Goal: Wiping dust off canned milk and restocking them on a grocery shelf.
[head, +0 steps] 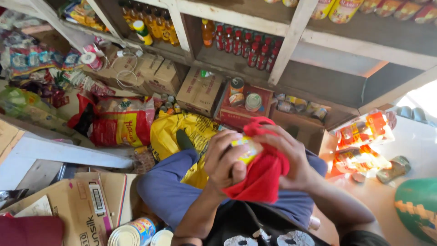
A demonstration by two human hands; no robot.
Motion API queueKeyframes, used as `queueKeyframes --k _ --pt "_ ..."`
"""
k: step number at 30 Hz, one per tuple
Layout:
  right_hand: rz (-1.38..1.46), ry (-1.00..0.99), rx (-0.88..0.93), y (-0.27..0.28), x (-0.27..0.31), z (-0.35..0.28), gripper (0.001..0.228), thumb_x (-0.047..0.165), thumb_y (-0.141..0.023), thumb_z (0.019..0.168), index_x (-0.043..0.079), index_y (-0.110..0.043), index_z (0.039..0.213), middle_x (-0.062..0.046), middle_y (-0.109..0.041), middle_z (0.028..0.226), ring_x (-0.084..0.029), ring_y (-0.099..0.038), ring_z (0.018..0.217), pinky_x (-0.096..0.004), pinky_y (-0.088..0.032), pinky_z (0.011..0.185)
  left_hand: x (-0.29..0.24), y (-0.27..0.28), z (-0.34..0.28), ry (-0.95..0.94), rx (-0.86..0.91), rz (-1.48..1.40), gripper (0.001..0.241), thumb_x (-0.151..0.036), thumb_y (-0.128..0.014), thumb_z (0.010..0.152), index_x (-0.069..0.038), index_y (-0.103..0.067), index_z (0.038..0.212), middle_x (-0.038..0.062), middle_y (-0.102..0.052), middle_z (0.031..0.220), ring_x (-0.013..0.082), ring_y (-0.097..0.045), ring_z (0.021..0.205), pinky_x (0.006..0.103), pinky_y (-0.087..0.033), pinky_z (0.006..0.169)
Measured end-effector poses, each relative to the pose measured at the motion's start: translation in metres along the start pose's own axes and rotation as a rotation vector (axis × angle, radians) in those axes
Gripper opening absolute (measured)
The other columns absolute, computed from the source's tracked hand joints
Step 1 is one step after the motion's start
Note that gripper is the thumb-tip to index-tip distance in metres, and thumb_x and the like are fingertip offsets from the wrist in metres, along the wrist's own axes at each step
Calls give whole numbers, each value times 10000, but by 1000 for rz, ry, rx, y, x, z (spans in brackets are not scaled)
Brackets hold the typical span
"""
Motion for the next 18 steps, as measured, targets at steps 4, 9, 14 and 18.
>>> queueKeyframes --k 4,9,14,18 --pt "384 -193 355 9 -39 30 640 261 -762 794 11 -622 1367 -142 -684 1384 -251 -691 1301 -390 -529 1117 -24 -6 10 -284 267 114 309 -224 -532 1060 41 -682 1112 184 -667 1116 400 -677 1029 509 -577 911" --pt "828 -179 670 -12 -55 28 781 243 -862 761 -4 -532 1424 -155 -611 1406 -261 -600 1312 -395 -492 1129 -22 -12 6 -263 236 -41 254 -178 -516 1021 26 -644 1099 203 -670 1087 414 -689 992 555 -598 958" --pt "542 -368 335 -23 -46 0 766 182 -842 738 7 -544 1421 -178 -625 1415 -302 -594 1312 -405 -464 1122 14 -10 2 -25 213 -61 235 -168 -564 978 24 -646 1087 191 -689 1068 369 -732 1033 452 -618 925" --pt "-247 -136 106 -39 2 1 863 150 -842 581 -13 -532 1370 -223 -625 1325 -403 -603 1245 -478 -463 1056 88 -23 -54 272 121 -26 255 -188 -652 1014 28 -624 1147 174 -694 1147 293 -696 1103 370 -555 978"
Point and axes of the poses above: each hand's wrist, its own z-axis towards the middle knuckle, its own y-axis out of the back of the hand, x = y × z, the point moved 3 cm from there along z, towards the middle knuckle
